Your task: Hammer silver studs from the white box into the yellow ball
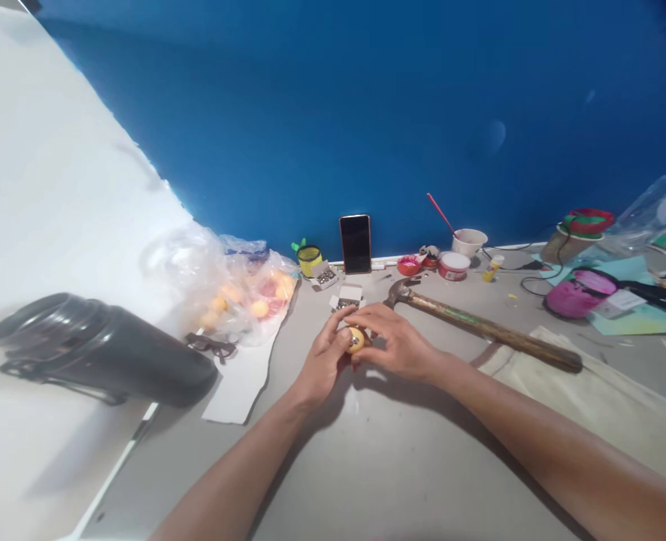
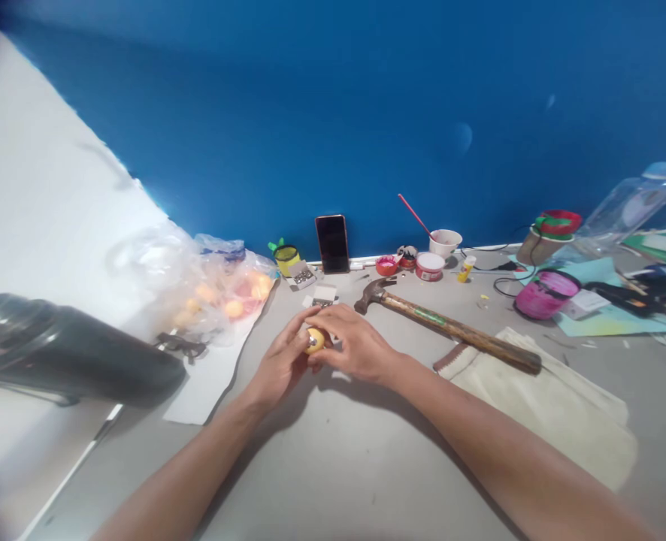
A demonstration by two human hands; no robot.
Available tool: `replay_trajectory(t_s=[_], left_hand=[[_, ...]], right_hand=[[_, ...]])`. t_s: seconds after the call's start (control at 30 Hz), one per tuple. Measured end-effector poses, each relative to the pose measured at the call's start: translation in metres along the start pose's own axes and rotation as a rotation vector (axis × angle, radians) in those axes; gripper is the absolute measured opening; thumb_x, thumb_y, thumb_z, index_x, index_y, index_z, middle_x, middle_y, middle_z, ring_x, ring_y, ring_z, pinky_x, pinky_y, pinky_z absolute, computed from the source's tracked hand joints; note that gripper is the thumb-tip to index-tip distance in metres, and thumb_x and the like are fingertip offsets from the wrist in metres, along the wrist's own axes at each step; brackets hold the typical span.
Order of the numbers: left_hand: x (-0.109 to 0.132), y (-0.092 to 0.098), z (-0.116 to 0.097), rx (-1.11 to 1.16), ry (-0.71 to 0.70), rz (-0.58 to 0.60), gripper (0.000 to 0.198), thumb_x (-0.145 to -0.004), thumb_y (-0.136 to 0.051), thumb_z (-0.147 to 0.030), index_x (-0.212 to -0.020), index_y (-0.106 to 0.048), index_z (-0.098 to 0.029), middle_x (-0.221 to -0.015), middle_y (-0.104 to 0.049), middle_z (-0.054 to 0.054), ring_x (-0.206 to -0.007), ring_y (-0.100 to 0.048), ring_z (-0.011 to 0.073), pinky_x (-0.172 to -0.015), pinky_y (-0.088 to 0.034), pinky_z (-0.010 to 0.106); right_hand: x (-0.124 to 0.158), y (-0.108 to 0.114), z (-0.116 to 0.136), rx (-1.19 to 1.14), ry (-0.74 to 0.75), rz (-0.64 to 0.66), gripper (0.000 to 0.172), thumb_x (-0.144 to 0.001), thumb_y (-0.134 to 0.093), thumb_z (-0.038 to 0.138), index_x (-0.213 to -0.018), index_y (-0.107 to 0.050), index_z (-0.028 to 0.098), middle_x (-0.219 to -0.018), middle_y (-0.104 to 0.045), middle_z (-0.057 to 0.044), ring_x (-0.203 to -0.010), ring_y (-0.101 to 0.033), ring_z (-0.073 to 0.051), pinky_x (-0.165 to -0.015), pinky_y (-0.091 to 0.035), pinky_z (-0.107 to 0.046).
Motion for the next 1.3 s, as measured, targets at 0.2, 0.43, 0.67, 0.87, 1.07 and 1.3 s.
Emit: replay_trajectory(t_s=[0.2, 0.43, 0.67, 0.87, 1.07, 1.3], left_hand=[[-0.012, 0.022, -0.014, 0.046, -0.075, -0.264, 0.034, -0.089, -0.066, -0.039, -0.112, -0.062, -0.014, -0.08, -0.065, 0.003, -0.055, -0.048, 0.0086, -0.054, -0.041, 0.023], [-0.019, 0.034, -0.007, 0.104, -0.045, -0.342, 0.029, -0.084, -0.065, -0.035, -0.104, -0.061, -0.014, -0.078, -0.063, 0.003, -0.054, -0.049, 0.0086, -0.052, -0.04, 0.022], [-0.025, 0.047, -0.007, 0.095, -0.051, -0.41, 0.03, -0.081, -0.063, -0.033, -0.103, -0.059, -0.014, -0.077, -0.064, 0.002, -0.051, -0.047, 0.0082, -0.049, -0.037, 0.021], [-0.026, 0.048, -0.006, 0.087, -0.052, -0.407, 0.031, -0.081, -0.065, -0.035, -0.104, -0.059, -0.015, -0.077, -0.065, 0.002, -0.051, -0.047, 0.0084, -0.049, -0.036, 0.021], [-0.027, 0.05, -0.004, 0.145, -0.035, -0.396, 0.028, -0.084, -0.065, -0.034, -0.104, -0.059, -0.015, -0.077, -0.064, 0.002, -0.052, -0.047, 0.0088, -0.05, -0.035, 0.021], [-0.025, 0.046, -0.005, 0.252, 0.012, -0.342, 0.026, -0.088, -0.067, -0.032, -0.106, -0.061, -0.015, -0.084, -0.067, 0.006, -0.057, -0.051, 0.0098, -0.054, -0.041, 0.022]], right_hand=[[-0.021, 0.036, -0.034, 0.148, -0.38, -0.082, 0.017, -0.093, -0.062, 0.022, -0.094, -0.079, 0.019, -0.09, -0.077, -0.005, -0.084, -0.069, -0.019, -0.077, -0.049, -0.028], [-0.076, 0.004, -0.036, 0.651, -0.237, 0.465, 0.021, -0.093, -0.059, 0.016, -0.099, -0.08, 0.02, -0.107, -0.078, -0.011, -0.104, -0.069, -0.026, -0.079, -0.047, -0.028], [-0.096, -0.033, -0.044, 0.744, -0.144, 0.637, 0.024, -0.091, -0.059, 0.013, -0.103, -0.079, 0.009, -0.113, -0.075, -0.023, -0.112, -0.067, -0.034, -0.086, -0.051, -0.034], [-0.094, -0.04, -0.062, 0.727, -0.172, 0.618, 0.024, -0.093, -0.06, 0.022, -0.103, -0.08, 0.014, -0.116, -0.075, -0.019, -0.113, -0.067, -0.034, -0.083, -0.05, -0.034], [-0.092, -0.032, -0.062, 0.685, -0.213, 0.561, 0.024, -0.094, -0.058, 0.025, -0.099, -0.08, 0.016, -0.11, -0.077, -0.016, -0.103, -0.07, -0.028, -0.076, -0.046, -0.029], [-0.071, 0.0, -0.05, 0.189, -0.354, 0.35, 0.023, -0.091, -0.057, 0.02, -0.092, -0.079, 0.015, -0.091, -0.078, -0.007, -0.08, -0.067, -0.016, -0.068, -0.041, -0.024]])
Point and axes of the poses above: each hand's wrist, its own x-axis away from the middle knuckle, its own y-axis out of the back of the hand, z = x × y, the point moved 4 cm from there along -x, towards the middle knuckle
